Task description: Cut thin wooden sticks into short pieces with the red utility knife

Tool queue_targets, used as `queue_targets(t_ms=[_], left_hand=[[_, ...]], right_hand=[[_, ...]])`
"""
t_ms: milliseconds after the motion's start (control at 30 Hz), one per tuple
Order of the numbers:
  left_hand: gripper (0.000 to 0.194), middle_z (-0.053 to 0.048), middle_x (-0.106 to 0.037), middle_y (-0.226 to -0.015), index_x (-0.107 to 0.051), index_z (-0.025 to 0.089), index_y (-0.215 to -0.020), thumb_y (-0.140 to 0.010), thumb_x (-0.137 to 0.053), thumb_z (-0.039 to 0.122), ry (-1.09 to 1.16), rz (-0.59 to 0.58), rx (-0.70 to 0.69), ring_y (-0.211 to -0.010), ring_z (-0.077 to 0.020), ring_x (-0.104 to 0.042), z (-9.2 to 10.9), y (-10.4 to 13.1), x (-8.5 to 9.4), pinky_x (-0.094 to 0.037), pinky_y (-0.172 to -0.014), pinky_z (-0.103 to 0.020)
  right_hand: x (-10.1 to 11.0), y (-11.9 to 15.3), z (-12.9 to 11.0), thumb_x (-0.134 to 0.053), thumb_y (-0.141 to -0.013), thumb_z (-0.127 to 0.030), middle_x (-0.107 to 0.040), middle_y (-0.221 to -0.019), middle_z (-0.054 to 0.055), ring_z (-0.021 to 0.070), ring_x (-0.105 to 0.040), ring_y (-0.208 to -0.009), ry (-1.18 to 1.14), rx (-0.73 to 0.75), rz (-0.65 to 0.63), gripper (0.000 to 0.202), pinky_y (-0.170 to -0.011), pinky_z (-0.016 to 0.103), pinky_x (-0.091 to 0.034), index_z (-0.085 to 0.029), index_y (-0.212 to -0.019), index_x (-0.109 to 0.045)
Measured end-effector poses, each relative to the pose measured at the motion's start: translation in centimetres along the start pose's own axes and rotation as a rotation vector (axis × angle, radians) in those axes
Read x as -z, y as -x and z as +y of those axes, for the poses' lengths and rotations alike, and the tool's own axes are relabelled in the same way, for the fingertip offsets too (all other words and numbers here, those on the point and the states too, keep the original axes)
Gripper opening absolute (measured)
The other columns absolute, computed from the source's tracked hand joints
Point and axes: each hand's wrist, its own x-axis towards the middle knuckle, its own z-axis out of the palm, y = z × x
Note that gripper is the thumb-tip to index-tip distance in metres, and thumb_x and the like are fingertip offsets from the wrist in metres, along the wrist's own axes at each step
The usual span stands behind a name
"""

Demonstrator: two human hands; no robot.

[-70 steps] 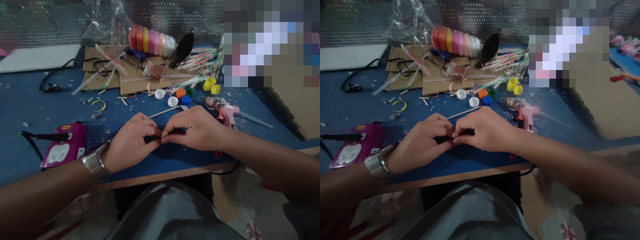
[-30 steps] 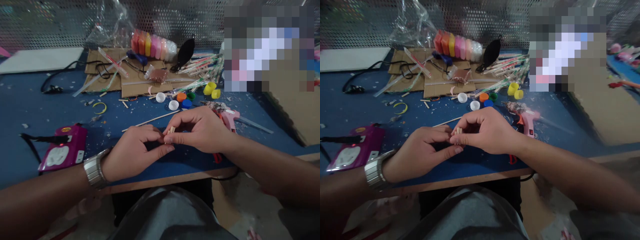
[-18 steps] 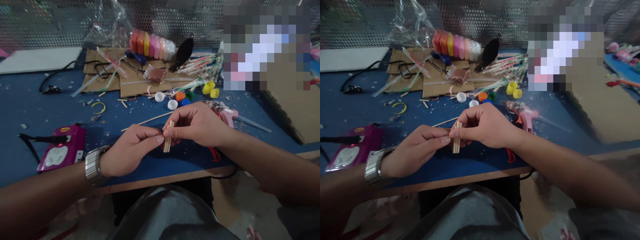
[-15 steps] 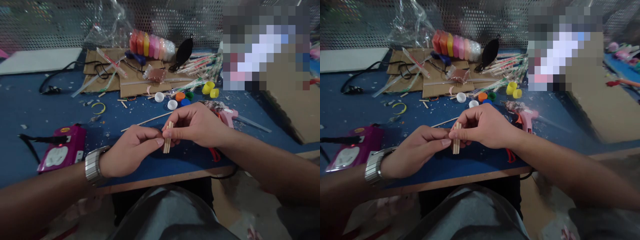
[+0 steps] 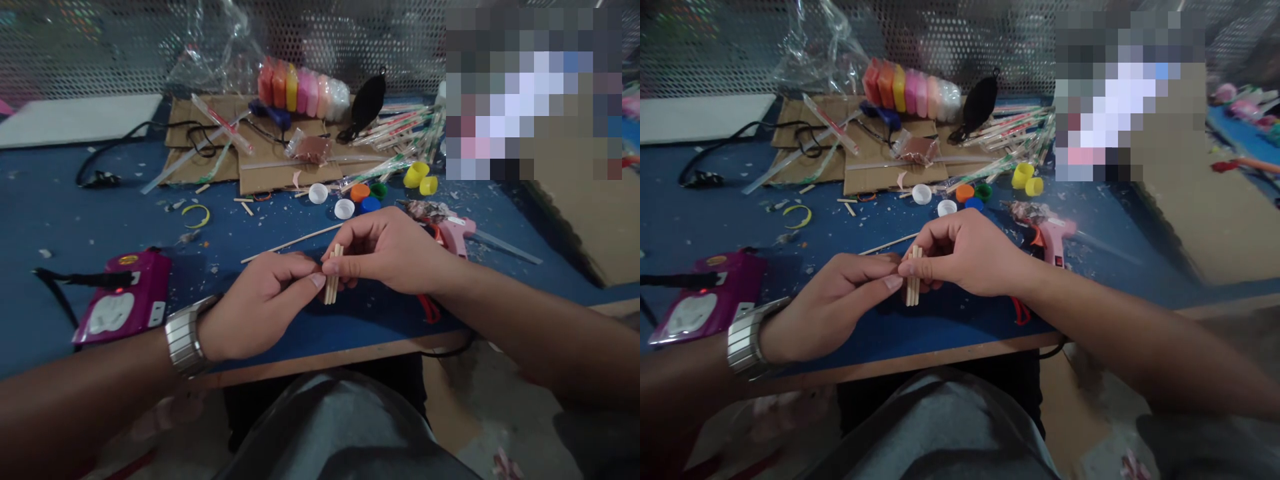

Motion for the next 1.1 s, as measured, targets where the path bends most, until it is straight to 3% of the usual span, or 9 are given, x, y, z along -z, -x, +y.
queue_targets(t_ms=[367,533,733,833,933,1000,1100], left_hand=[[0.019,0.000,-0.089,-0.088,-0.089,0.023,-0.090,-0.098,-0.078,0.036,0.020,0.017,0.004,-0.081,-0.0187,-0.080,0.3,-0.2,-0.2,-0.059,-0.073,-0.027],[0.025,-0.002,-0.089,-0.088,-0.090,0.023,-0.091,-0.094,-0.082,0.046,0.014,-0.028,0.123,-0.078,-0.0212,-0.078,0.2,-0.3,0.1,-0.060,-0.071,-0.031],[0.031,-0.003,-0.086,-0.081,-0.087,0.021,-0.084,-0.093,-0.085,0.050,0.080,-0.076,0.182,-0.073,-0.0206,-0.074,0.5,-0.5,0.6,-0.059,-0.066,-0.030],[0.027,-0.002,-0.084,-0.078,-0.086,0.021,-0.078,-0.091,-0.087,0.044,0.162,-0.053,0.162,-0.074,-0.0187,-0.073,0.5,-0.7,0.7,-0.059,-0.069,-0.029],[0.028,-0.001,-0.081,-0.073,-0.085,0.022,-0.073,-0.090,-0.090,0.044,0.271,-0.005,0.162,-0.071,-0.0159,-0.069,0.2,-0.7,0.7,-0.057,-0.069,-0.027],[0.025,-0.001,-0.084,-0.079,-0.089,0.023,-0.079,-0.090,-0.093,0.045,0.351,0.032,0.180,-0.074,-0.0155,-0.070,-0.1,-0.5,0.6,-0.057,-0.072,-0.027],[0.021,-0.002,-0.087,-0.087,-0.091,0.024,-0.084,-0.087,-0.098,0.044,0.456,0.075,0.193,-0.078,-0.0148,-0.071,-0.5,-0.1,0.5,-0.057,-0.076,-0.027]], right_hand=[[-0.3,0.1,-0.1,-0.111,-0.072,-0.040,-0.080,-0.068,-0.002,0.0136,-0.074,-0.060,-0.011,-0.026,0.026,0.038,-0.060,0.026,-0.065,-0.021,-0.074,-0.079],[-0.4,0.1,-0.3,-0.112,-0.070,-0.038,-0.081,-0.071,-0.002,0.0115,-0.072,-0.060,-0.043,-0.045,0.011,0.038,-0.060,0.023,-0.064,-0.020,-0.075,-0.080],[-0.6,0.4,-0.4,-0.107,-0.077,-0.054,-0.079,-0.074,-0.002,0.0136,-0.072,-0.065,0.018,0.003,0.025,0.042,-0.062,0.026,-0.062,-0.021,-0.082,-0.080],[-0.6,0.8,-0.2,-0.097,-0.089,-0.062,-0.080,-0.087,0.001,0.0159,-0.075,-0.076,0.093,0.100,0.056,0.051,-0.069,0.028,-0.063,-0.020,-0.114,-0.081],[-0.3,1.1,0.2,-0.095,-0.091,-0.065,-0.078,-0.109,0.004,0.0175,-0.074,-0.088,0.278,0.318,0.096,0.073,-0.082,0.032,-0.065,-0.021,-0.145,-0.070],[0.0,1.2,0.5,-0.099,-0.089,-0.061,-0.076,-0.126,0.007,0.0178,-0.072,-0.092,0.448,0.482,0.126,0.078,-0.087,0.035,-0.065,-0.024,-0.150,-0.066],[0.5,1.3,0.6,-0.101,-0.090,-0.050,-0.075,-0.134,0.009,0.0228,-0.074,-0.107,0.701,0.685,0.122,0.066,-0.095,0.038,-0.066,-0.025,-0.142,-0.070]])
